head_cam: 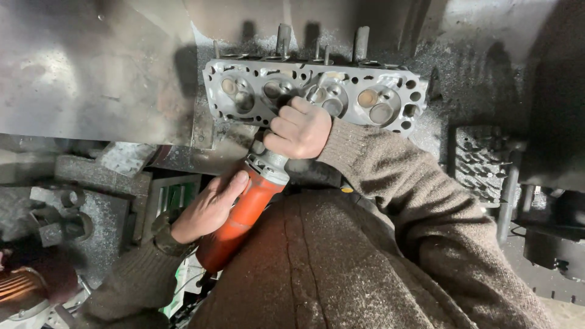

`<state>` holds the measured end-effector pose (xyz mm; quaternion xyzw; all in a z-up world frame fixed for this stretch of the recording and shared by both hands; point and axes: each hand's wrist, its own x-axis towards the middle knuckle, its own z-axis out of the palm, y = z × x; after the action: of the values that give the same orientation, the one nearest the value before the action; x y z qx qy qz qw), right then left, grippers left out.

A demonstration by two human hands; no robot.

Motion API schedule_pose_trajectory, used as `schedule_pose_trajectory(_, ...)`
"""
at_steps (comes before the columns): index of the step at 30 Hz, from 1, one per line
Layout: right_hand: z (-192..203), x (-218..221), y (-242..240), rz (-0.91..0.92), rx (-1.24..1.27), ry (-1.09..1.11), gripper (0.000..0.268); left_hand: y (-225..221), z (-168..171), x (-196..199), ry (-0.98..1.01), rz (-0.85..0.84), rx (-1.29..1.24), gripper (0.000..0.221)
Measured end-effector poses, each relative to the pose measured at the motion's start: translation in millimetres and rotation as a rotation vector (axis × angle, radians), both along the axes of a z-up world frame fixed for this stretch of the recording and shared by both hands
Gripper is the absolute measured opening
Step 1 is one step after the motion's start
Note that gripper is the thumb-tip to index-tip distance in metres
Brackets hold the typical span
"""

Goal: Polishing and porting the intake and exhaust areas of an engine cylinder head using a die grinder.

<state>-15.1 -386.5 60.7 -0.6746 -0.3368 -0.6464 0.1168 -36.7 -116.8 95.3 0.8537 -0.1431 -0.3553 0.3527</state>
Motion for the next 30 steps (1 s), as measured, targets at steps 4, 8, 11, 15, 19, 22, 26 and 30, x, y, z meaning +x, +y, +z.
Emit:
schedule_pose_trajectory(4,-1.8,-0.1,-4.1,-0.001,-0.032,0.027,0.044,-9.7,10.0,3.0,0.000,-0.042,0.142,0.065)
schedule_pose_trajectory(8,-0.9,-0.6,-4.5,-0.029,-0.013,0.016,0.045,-13.3,17.3,4.8,-0.015,-0.029,0.127,0.065)
schedule_pose_trajectory(11,-2.4,-1.9,-5.9,-0.039,-0.015,0.027,0.046,-6.4,18.4,11.2,-0.091,-0.182,-0.076,0.051)
schedule_pose_trajectory(15,-0.2,-4.5,-6.6,-0.056,0.004,0.023,0.046,6.5,5.5,21.5,-0.738,-0.732,-0.076,0.030)
schedule_pose_trajectory(19,-0.8,-6.0,-6.2,-0.088,0.011,0.016,0.045,-7.4,27.6,22.4,-0.098,-0.297,-0.177,0.041)
schedule_pose_trajectory(22,0.4,-5.1,-7.1,-0.110,0.022,0.006,0.045,-10.6,32.7,28.7,-0.090,-0.324,-0.183,0.041)
schedule_pose_trajectory(26,-1.4,-3.8,-5.7,-0.133,0.034,-0.009,0.045,-12.5,38.3,34.3,-0.122,-0.361,-0.181,0.040)
schedule_pose_trajectory(30,0.6,-2.0,-5.6,-0.158,0.053,-0.052,0.046,-13.2,42.0,42.5,-0.146,-0.416,-0.160,0.042)
